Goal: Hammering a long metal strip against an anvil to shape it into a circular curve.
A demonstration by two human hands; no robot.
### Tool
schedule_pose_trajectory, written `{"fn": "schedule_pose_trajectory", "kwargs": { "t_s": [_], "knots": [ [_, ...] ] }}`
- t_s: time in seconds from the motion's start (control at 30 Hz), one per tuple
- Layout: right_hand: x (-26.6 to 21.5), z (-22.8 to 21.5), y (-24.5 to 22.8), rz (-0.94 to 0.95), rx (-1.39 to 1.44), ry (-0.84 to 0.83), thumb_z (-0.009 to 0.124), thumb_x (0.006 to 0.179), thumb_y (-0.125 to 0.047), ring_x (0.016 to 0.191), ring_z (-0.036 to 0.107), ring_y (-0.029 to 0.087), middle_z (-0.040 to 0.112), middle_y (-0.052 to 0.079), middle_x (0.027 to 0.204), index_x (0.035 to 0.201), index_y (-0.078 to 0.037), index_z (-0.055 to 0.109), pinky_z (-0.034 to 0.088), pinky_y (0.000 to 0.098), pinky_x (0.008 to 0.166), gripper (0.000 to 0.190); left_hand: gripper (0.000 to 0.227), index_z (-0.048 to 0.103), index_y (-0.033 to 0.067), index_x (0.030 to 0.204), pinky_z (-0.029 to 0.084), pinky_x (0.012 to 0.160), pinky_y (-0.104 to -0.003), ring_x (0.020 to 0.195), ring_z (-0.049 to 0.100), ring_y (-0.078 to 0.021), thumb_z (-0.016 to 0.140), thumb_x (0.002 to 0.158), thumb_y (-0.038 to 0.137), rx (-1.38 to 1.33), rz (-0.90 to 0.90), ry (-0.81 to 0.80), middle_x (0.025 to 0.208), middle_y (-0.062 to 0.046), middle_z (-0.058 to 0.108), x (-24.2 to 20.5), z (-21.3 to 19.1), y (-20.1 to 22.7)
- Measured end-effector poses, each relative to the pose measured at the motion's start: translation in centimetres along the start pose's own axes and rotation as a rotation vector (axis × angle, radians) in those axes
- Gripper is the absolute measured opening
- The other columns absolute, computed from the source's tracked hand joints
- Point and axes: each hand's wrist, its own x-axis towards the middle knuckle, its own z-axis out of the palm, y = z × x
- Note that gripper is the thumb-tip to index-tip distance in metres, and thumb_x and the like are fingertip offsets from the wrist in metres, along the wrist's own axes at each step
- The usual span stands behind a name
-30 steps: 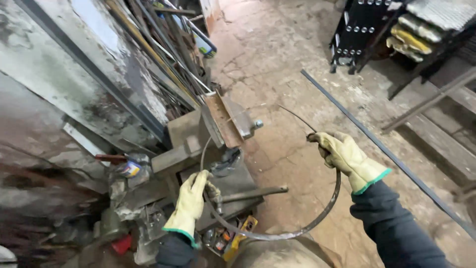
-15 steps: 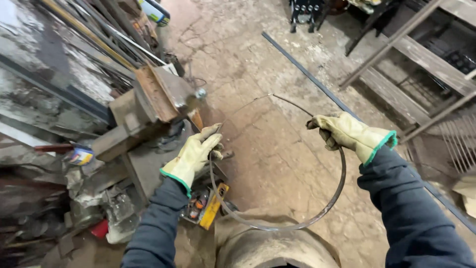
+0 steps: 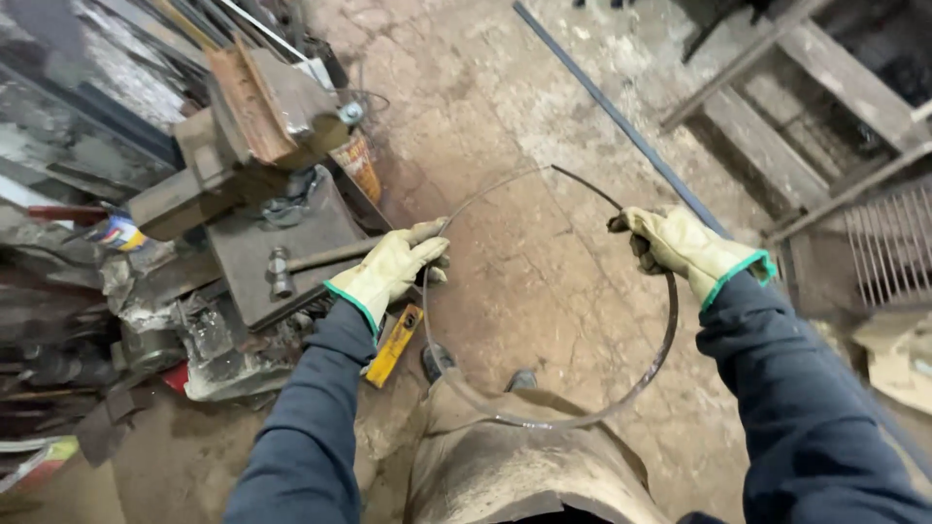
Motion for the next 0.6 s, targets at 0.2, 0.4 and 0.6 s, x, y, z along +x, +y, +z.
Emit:
{"fn": "schedule_pose_trajectory", "kwargs": {
  "t_s": [0.2, 0.4, 0.6],
  "knots": [
    [-3.9, -1.2, 3.0, 0.092, 0.008, 0.178, 0.055, 0.104, -0.028, 0.049, 0.038, 0.016, 0.05, 0.006, 0.066, 0.115, -0.001, 0.072, 0.03, 0.0334, 0.045, 0.034, 0.052, 0.056, 0.0091, 0.148, 0.06, 0.067, -0.031, 0.079, 0.067, -0.0168, 0.063, 0.098, 0.018, 0.179, -0.118, -0.074, 0.1, -0.008, 0.068, 2.2, 3.9, -1.0],
    [-8.6, -2.4, 10.5, 0.201, 0.104, 0.309, 0.053, 0.101, -0.03, 0.048, 0.042, 0.017, 0.052, 0.007, 0.065, 0.113, -0.003, 0.071, 0.032, 0.0341, 0.044, 0.035, 0.052, 0.053, 0.0081, 0.148, 0.061, 0.071, -0.033, 0.086, 0.068, -0.0174, 0.063, 0.097, 0.016, 0.072, -0.239, -0.289, 0.104, -0.009, 0.068, 5.4, 6.8, -6.5],
    [-17.1, 0.4, 18.5, 0.165, -0.083, 0.656, 0.055, 0.102, -0.041, 0.056, 0.057, 0.02, 0.065, 0.01, 0.076, 0.107, -0.001, 0.072, 0.048, 0.0365, 0.055, 0.044, 0.051, 0.054, 0.0044, 0.15, 0.052, 0.092, -0.038, 0.112, 0.061, -0.0211, 0.066, 0.103, 0.017, 0.606, 0.132, -0.497, 0.135, -0.014, 0.064, 4.2, 10.5, -7.8]
  ]
}}
